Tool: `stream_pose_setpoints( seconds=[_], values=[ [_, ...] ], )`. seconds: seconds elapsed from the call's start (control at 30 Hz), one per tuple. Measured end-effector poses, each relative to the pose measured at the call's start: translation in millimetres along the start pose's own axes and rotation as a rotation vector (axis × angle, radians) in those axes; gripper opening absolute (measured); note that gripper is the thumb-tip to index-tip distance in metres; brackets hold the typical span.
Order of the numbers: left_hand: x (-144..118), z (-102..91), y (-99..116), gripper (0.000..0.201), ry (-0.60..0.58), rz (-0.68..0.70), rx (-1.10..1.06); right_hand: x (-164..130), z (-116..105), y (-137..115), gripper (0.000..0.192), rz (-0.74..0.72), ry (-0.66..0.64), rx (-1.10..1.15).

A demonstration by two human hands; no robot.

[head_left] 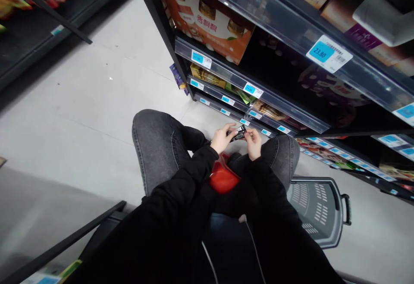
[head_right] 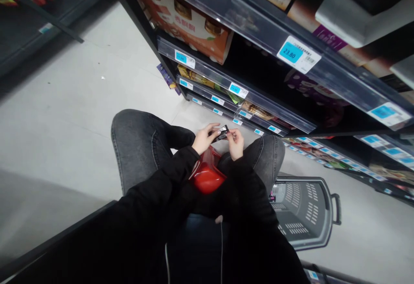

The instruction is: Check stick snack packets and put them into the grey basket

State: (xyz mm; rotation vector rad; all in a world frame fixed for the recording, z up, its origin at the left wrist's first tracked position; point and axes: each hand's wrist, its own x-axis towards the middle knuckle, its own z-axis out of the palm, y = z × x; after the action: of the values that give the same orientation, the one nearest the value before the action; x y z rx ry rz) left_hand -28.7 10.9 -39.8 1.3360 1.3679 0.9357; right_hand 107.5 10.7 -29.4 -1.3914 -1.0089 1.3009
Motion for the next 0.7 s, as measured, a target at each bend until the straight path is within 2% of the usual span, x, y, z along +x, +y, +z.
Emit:
stream_pose_setpoints(
  seconds=[0.13, 0.27, 0.37, 0.47, 0.6, 0.7],
  values=[
    [6, -1.0, -2, 0.029, -0.118, -0.162, -0.143, 1, -2, -3, 0.018, -0.043, 0.036, -0.116],
    [5, -1.2, 1, 0.030, -0.150, -0.180, -0.204, 1, -3, -3, 0.017, -0.070, 0.052, -0.189],
    [3, -1.0, 5, 0.027, -0.223, -0.233, -0.305, 1, -5, -3, 0.015, -0.098, 0.080, -0.257],
    [2, -2.0, 8, 0.026, -0.353, -0.323, -0.398, 1, -6, -3, 0.014, -0.129, 0.067, -0.302],
    [0, -3.9, 9, 0.024, -0.543, -0.423, -0.459, 1, -7, -2, 0.015, -0.135, -0.013, -0.356],
    [1, -2.8, 6, 0.024, -0.491, -0.432, -0.484, 4, -6, 0, 0.013, -0.091, -0.022, -0.345]
  ],
)
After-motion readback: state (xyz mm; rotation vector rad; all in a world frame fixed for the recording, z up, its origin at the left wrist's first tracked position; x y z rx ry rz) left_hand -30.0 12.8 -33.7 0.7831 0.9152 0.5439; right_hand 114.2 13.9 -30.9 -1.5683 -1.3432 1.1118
